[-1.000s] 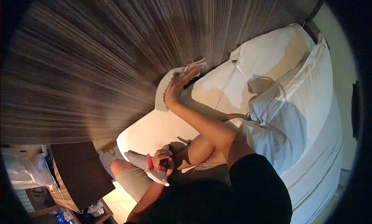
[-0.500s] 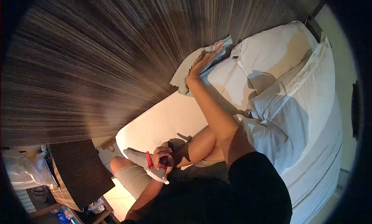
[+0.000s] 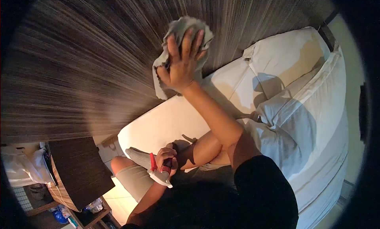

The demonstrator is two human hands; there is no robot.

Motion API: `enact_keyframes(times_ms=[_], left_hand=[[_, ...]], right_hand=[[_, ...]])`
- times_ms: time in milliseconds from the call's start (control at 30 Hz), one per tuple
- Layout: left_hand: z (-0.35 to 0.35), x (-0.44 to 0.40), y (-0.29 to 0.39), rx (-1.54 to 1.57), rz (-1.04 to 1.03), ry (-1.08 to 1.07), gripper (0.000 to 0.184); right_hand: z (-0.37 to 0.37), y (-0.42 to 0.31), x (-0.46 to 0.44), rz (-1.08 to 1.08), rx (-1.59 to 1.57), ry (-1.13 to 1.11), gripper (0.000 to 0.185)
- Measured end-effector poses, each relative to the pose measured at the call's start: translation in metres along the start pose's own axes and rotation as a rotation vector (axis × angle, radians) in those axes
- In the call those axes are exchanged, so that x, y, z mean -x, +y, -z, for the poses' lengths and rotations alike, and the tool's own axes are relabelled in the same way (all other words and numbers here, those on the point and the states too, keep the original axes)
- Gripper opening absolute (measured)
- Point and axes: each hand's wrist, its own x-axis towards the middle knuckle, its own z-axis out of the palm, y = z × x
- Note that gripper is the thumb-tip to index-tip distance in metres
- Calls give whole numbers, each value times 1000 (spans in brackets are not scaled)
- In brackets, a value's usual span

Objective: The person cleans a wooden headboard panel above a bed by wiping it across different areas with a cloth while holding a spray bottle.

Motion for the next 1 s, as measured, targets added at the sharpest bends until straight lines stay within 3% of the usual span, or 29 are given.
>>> enact_keyframes(times_ms=[33,300,467,600,667,767,933,1000], left_hand=[[0,-1,1,9,-11,0,18],[-1,3,-8,33,-29,17,19],[0,3,-6,36,-44,13,19],[-1,1,-4,25,-43,7,19],[-1,2,-3,22,-33,9,19],[1,4,-4,21,-21,3,18],[0,3,-6,38,-31,2,17],[0,4,-5,31,-28,6,17]], right_hand=[[0,10,-3,5,32,53,79],[-2,86,25,-183,29,226,85],[-11,91,44,-383,-44,307,87],[-1,53,33,-376,-52,190,89],[3,37,16,-48,149,59,90],[6,38,-5,37,102,45,88],[15,73,-14,26,82,149,87],[6,90,-3,-204,-41,326,88]])
